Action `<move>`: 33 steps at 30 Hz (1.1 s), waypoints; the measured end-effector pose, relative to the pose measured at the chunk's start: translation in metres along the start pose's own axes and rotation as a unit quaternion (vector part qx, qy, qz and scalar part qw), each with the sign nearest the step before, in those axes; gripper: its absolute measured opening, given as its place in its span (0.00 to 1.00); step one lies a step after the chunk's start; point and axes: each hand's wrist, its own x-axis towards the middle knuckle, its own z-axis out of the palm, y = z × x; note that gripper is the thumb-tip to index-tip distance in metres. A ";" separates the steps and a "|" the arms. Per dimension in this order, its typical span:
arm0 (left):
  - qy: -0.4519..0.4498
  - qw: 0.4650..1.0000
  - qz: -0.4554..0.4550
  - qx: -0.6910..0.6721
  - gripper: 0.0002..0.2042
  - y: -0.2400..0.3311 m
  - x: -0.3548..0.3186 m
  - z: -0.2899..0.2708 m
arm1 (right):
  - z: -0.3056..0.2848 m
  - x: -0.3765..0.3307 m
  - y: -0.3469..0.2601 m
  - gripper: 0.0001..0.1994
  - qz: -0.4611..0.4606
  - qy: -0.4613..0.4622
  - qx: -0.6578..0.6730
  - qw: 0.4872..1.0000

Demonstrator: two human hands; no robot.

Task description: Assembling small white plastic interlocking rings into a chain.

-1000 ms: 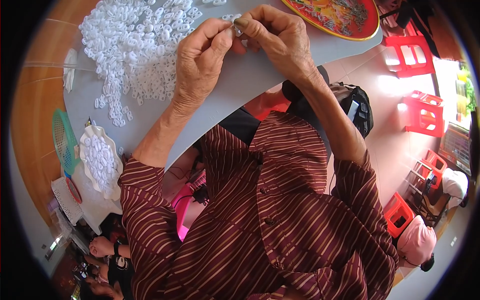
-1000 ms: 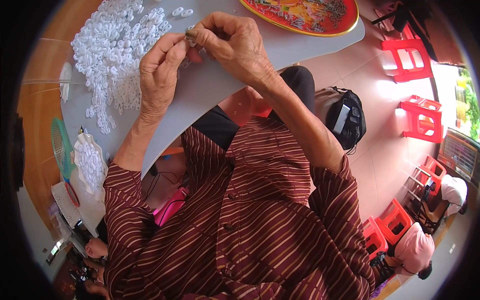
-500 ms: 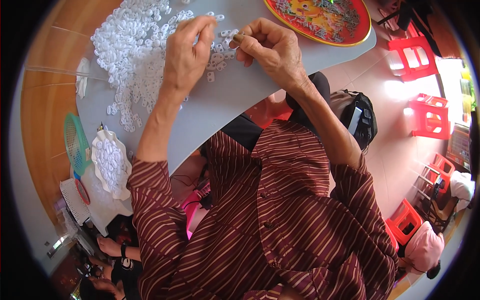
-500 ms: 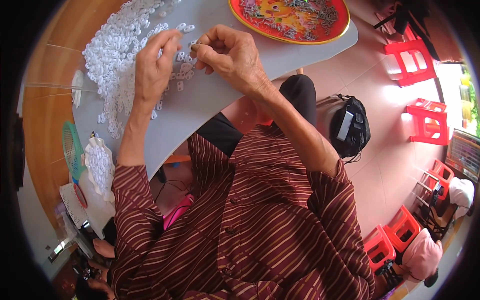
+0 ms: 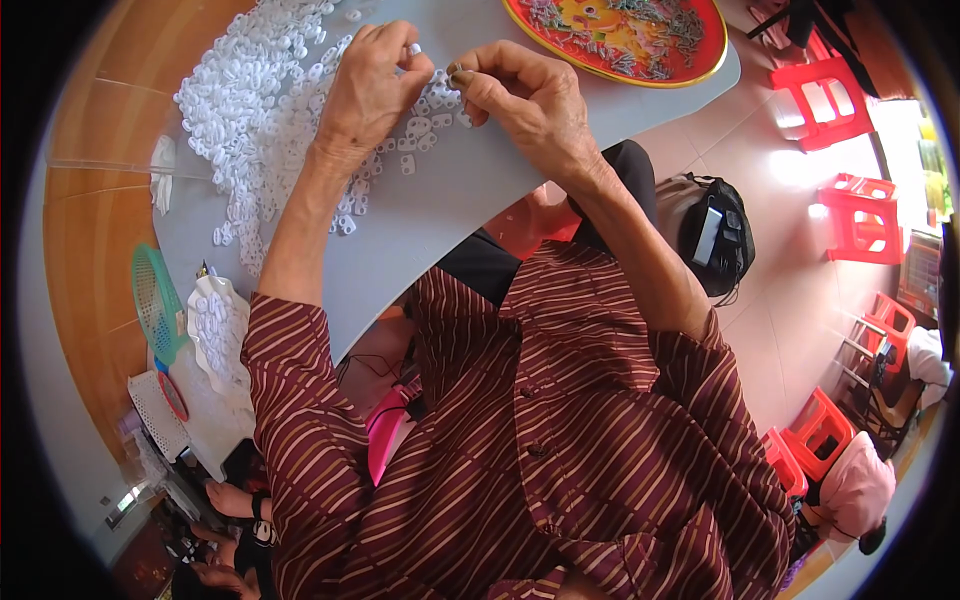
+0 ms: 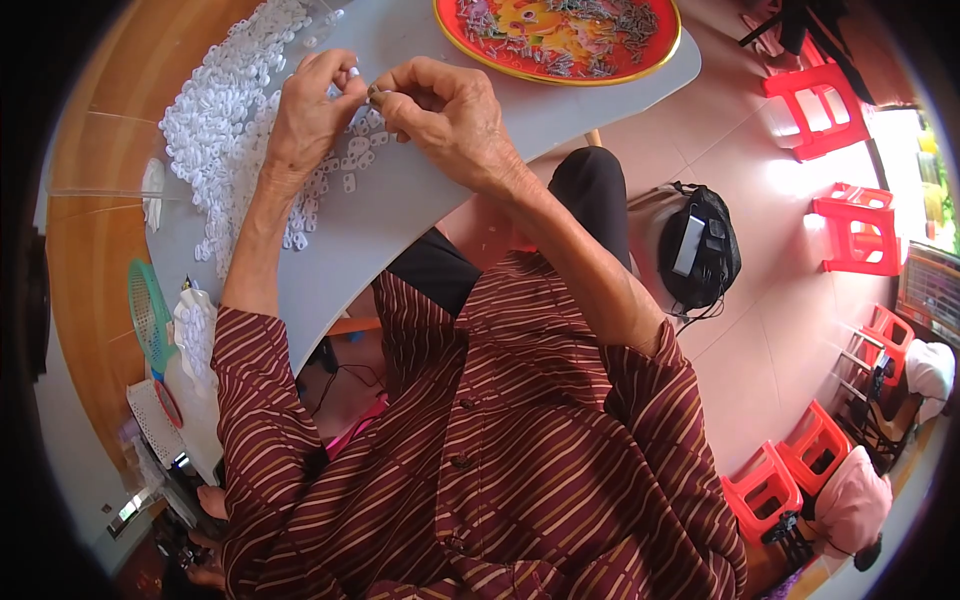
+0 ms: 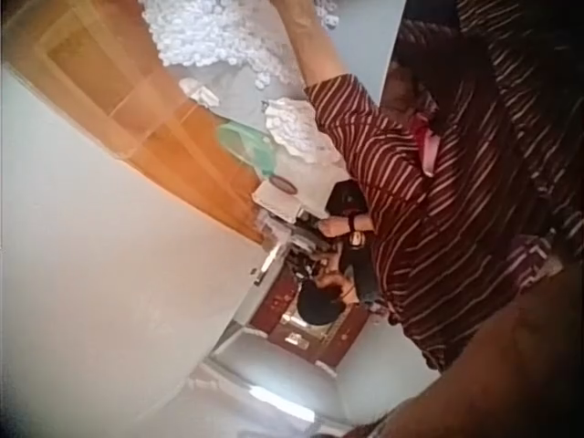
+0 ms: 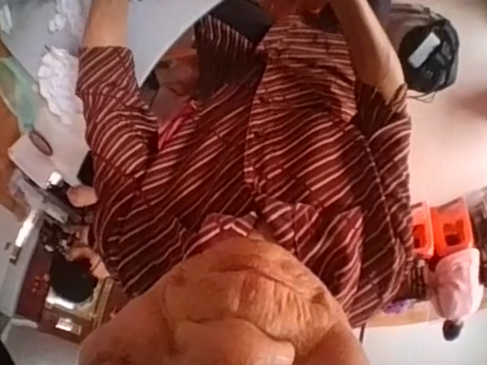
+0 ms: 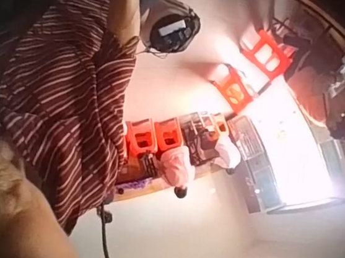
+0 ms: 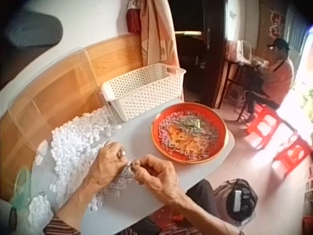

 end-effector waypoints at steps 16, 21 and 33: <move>-0.028 0.855 -0.223 -0.467 0.09 0.028 -0.034 -0.007 | 0.001 0.000 0.003 0.08 -0.029 0.000 -0.024 0.999; -0.005 0.838 -0.236 -0.491 0.12 0.031 -0.032 -0.012 | 0.004 -0.001 0.004 0.10 -0.032 -0.011 -0.013 0.999; -0.081 0.926 -0.175 -0.324 0.12 0.034 -0.029 -0.022 | 0.003 -0.002 -0.003 0.11 -0.027 -0.025 -0.058 0.998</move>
